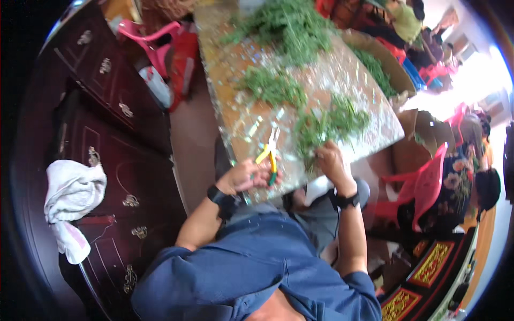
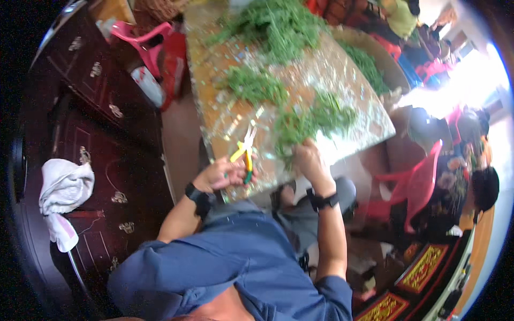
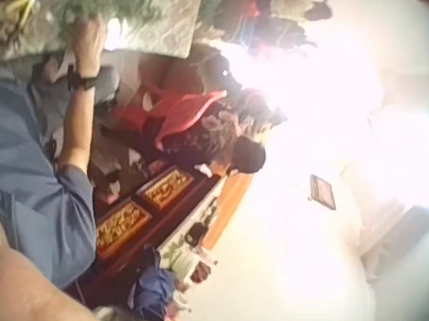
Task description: Trimming and cleaning green plant bundles using scissors on a work table.
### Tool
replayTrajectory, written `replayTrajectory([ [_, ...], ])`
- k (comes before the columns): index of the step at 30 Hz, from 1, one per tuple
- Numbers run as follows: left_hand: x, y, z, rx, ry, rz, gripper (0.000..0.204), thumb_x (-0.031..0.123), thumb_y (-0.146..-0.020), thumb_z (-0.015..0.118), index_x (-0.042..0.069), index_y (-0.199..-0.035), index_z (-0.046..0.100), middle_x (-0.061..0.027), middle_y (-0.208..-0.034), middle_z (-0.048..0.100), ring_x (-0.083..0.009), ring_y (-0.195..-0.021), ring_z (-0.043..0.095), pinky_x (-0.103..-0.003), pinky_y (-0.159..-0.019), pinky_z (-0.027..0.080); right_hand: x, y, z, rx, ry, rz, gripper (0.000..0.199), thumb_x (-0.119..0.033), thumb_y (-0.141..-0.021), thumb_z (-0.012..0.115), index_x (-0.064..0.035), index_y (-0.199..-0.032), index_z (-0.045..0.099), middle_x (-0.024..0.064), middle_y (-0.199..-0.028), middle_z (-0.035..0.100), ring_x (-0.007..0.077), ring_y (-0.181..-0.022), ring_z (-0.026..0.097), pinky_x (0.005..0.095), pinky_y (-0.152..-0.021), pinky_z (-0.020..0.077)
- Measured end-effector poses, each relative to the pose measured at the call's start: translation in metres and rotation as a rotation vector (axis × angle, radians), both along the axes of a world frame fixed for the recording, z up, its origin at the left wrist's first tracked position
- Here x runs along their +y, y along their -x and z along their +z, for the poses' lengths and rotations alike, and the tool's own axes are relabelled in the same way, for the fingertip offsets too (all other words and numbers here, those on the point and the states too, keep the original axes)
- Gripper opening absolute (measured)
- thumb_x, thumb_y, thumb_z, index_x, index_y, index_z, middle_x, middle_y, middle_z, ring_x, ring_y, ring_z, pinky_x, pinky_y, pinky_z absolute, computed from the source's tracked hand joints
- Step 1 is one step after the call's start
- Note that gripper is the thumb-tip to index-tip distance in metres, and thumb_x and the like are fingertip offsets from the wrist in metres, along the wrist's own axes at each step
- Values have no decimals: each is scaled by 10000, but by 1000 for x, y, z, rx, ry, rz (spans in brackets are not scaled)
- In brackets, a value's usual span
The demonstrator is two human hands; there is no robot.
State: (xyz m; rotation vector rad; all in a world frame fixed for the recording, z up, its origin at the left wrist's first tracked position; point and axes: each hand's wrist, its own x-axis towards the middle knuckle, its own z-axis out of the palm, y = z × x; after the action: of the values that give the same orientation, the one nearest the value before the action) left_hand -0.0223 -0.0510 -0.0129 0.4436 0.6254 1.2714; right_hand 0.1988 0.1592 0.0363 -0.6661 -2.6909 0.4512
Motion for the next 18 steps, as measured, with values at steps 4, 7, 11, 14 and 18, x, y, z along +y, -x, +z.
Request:
replayTrajectory([
  [4, -8, -1, 2, -8, -19, -19, 435, 222, -1009, 576, 91, -1401, 440, -165, -1190, 631, -297, -1076, 662, -408, -845, 567, -26, 7, 41, 221, 44, 4, 84, -84, -824, 687, -47, -899, 699, 135, -889, 597, 339, -819, 612, 416, -711, 494],
  [7, -8, -1, 1, 40, -31, -38, 431, 239, -1015, 573, 97, -1399, 439, -157, -1190, 630, -284, -1084, 655, -404, -852, 561, -33, 12, 68, 384, -150, -20, 90, -105, -854, 676, -26, -894, 659, 123, -878, 598, 329, -804, 610, 407, -707, 490],
  [11, -5, 0, -2, 31, -36, -47, 425, 236, -1017, 566, 102, -1399, 438, -152, -1192, 631, -278, -1096, 647, -410, -870, 552, -30, 31, 82, 604, -215, 1, 137, -141, -909, 651, -12, -912, 605, 87, -846, 595, 275, -792, 620, 378, -696, 484],
  [14, -3, 2, 1, 58, -33, -46, 423, 238, -1018, 563, 107, -1400, 439, -146, -1198, 628, -274, -1095, 645, -419, -882, 544, -32, 34, 78, 665, -14, -26, 153, -164, -950, 628, -21, -923, 580, 53, -827, 591, 222, -796, 630, 342, -687, 481],
  [18, -2, 0, 8, 34, -43, -17, 387, 248, -1018, 569, 128, -1371, 467, -124, -1169, 643, -255, -1071, 654, -407, -854, 553, -34, 49, 57, 709, 575, -85, 165, -197, -1003, 587, -57, -917, 568, -1, -809, 582, 133, -793, 626, 278, -672, 469],
])
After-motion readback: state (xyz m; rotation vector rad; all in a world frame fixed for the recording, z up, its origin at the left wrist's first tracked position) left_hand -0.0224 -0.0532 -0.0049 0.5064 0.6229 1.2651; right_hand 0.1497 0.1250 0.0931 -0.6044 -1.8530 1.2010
